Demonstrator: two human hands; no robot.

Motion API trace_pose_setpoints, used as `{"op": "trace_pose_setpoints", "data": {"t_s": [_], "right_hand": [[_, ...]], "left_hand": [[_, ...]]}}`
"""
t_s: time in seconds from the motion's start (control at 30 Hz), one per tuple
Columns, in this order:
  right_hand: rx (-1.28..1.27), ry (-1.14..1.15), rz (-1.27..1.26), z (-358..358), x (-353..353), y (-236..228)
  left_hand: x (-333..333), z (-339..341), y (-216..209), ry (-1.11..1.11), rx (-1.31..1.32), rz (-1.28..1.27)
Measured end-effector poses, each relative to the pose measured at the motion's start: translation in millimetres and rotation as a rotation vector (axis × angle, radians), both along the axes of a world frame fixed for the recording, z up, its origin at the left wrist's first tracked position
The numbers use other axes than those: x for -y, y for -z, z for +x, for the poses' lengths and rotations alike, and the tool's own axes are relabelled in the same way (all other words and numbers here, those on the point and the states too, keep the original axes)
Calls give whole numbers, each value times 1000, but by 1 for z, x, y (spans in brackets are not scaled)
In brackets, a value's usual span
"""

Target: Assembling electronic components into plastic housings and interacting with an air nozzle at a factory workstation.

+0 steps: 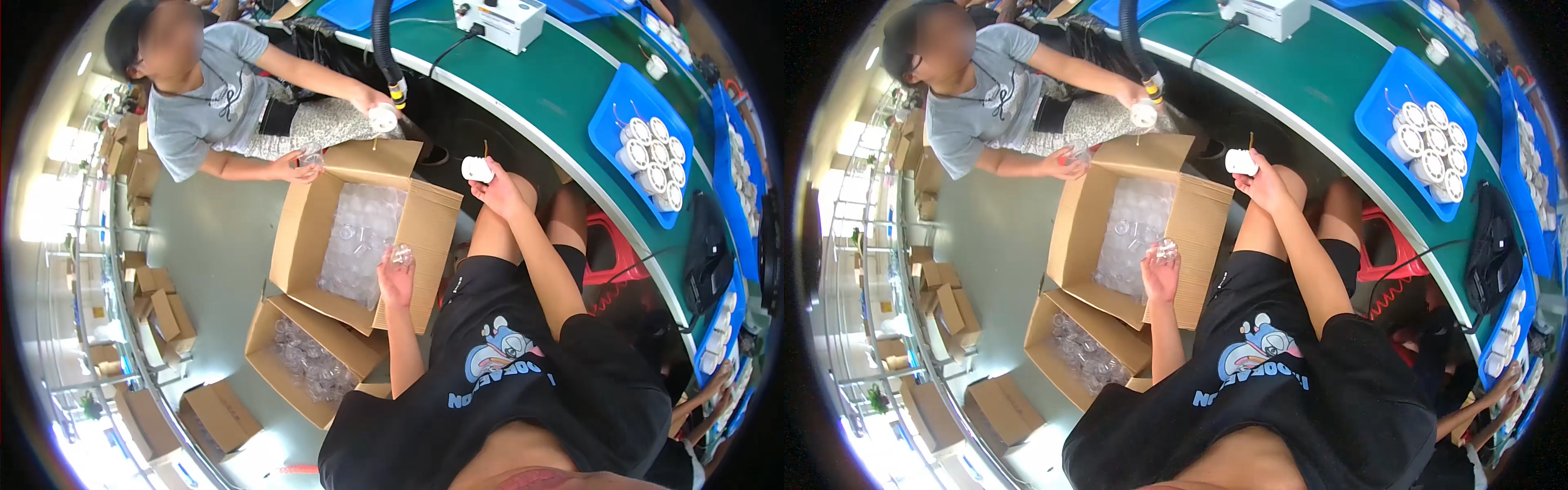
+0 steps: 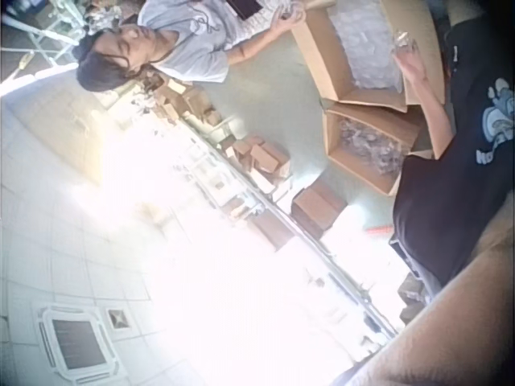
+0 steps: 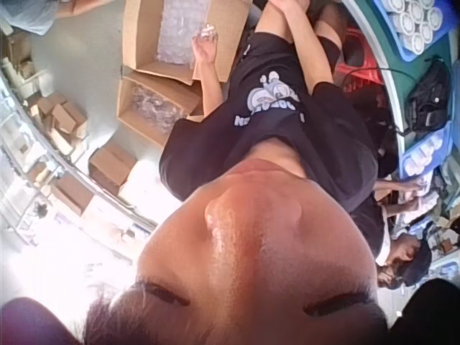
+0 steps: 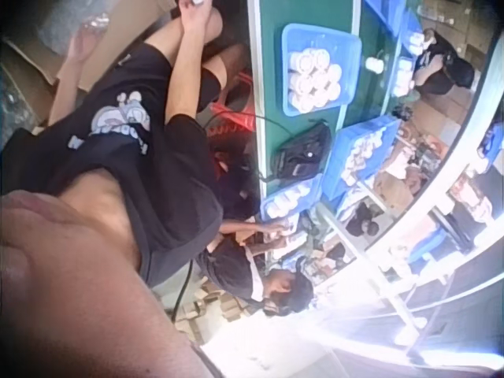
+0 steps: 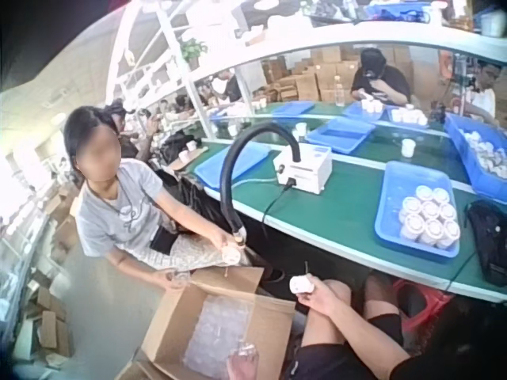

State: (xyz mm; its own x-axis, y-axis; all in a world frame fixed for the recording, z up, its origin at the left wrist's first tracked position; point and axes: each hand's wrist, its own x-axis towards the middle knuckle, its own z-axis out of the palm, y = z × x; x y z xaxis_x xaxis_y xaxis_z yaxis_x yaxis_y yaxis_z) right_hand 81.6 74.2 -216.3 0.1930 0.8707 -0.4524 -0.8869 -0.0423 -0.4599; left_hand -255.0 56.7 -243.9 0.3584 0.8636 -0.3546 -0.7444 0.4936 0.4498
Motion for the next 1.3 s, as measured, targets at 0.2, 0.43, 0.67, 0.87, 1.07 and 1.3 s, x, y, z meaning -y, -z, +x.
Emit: {"op": "trace_pose_setpoints", "data": {"t_s": [0.2,0.43,0.67,0.87,1.07,1.3], "right_hand": [[-64,-38,115,-10,3,1],[-53,-32,72,-18,-17,7],[-154,41,-3,-26,-122,5],[-307,107,32,-59,-196,-47],[-449,140,111,-55,-202,-49],[-103,51,115,-43,-110,10]], "left_hand": [[-15,38,7,75,33,-153],[-11,55,3,156,65,-196],[13,33,-8,140,64,-242],[54,-14,-8,-14,57,-296],[64,-33,5,71,42,-239],[-11,31,-31,203,-401,65]]}}
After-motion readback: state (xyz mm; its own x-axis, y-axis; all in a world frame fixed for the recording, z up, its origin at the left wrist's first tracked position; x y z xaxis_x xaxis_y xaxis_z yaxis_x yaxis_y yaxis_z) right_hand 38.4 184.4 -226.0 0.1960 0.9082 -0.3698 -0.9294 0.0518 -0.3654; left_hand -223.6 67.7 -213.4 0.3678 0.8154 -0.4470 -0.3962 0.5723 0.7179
